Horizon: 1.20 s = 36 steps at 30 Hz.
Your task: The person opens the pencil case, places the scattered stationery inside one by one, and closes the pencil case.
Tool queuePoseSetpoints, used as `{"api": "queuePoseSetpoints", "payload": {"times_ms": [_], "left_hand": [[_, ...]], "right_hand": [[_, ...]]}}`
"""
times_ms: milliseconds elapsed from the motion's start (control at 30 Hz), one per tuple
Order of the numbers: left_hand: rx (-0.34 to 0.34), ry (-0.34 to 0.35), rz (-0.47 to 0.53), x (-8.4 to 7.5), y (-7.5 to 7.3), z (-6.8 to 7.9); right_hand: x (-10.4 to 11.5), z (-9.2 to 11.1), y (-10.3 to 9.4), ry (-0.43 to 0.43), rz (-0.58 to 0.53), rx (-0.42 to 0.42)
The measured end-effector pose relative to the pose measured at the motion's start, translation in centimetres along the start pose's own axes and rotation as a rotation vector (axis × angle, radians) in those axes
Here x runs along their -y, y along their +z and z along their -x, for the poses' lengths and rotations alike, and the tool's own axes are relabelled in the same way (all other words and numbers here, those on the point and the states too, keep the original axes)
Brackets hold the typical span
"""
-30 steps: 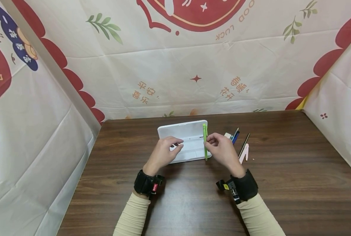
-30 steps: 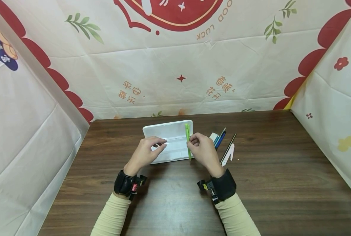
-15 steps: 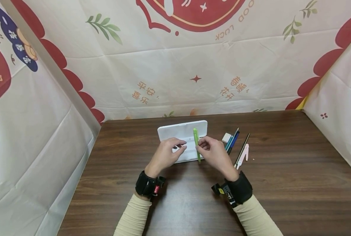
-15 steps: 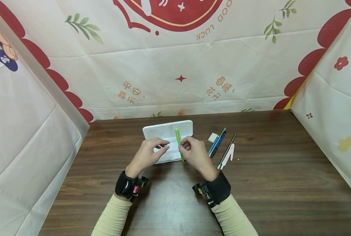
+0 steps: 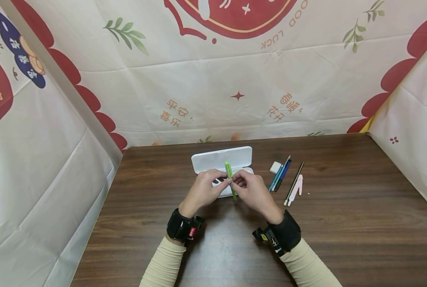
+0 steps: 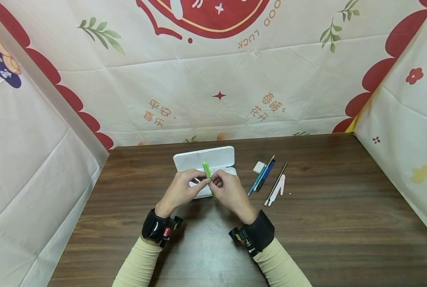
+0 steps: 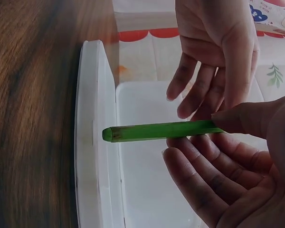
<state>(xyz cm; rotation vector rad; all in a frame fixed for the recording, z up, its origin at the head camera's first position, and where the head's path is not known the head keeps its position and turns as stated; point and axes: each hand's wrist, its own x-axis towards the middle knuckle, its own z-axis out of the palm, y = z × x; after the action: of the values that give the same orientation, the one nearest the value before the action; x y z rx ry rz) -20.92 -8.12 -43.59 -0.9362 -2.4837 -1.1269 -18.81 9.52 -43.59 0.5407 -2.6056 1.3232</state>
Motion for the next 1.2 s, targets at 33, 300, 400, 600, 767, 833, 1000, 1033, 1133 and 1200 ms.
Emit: {"api": "queuePoseSetpoints", "payload": {"times_ms": [33, 300, 400, 600, 767, 833, 1000, 1033, 1133, 1200], "left_hand": [[-0.003, -0.002, -0.003, 0.0, 0.0, 0.0], [-0.011, -0.023, -0.014, 0.0, 0.2, 0.0], [-0.015, -0.034, -0.009, 0.0, 0.3, 0.0], [-0.044, -0.041, 0.01, -0.1, 0.5, 0.0], [-0.065, -0.025, 0.035, 0.0, 0.9, -0.1], [-0.068, -0.02, 0.051, 0.1, 1.0, -0.1], [-0.076, -0.009, 0.091, 0.1, 1.3, -0.2], [-0.08, -0.005, 0.094, 0.2, 1.3, -0.2], [-0.081, -0.004, 0.095, 0.2, 1.3, -0.2], [-0.079, -0.008, 0.095, 0.2, 1.4, -0.2]], "right_hand": [[0.0, 0.0, 0.1, -0.005, -0.001, -0.001], [0.1, 0.1, 0.2, 0.005, 0.0, -0.006], [0.2, 0.1, 0.2, 0.006, -0.002, -0.004], [0.3, 0.1, 0.2, -0.004, -0.013, -0.014], [0.2, 0.1, 0.3, -0.003, -0.008, -0.03], [0.2, 0.0, 0.3, -0.002, -0.005, -0.034], [0.2, 0.0, 0.3, 0.004, -0.004, -0.033], [0.2, 0.0, 0.3, 0.005, -0.005, -0.032], [0.1, 0.0, 0.3, 0.006, -0.006, -0.029], [0.1, 0.0, 0.2, 0.006, -0.006, -0.027]]}}
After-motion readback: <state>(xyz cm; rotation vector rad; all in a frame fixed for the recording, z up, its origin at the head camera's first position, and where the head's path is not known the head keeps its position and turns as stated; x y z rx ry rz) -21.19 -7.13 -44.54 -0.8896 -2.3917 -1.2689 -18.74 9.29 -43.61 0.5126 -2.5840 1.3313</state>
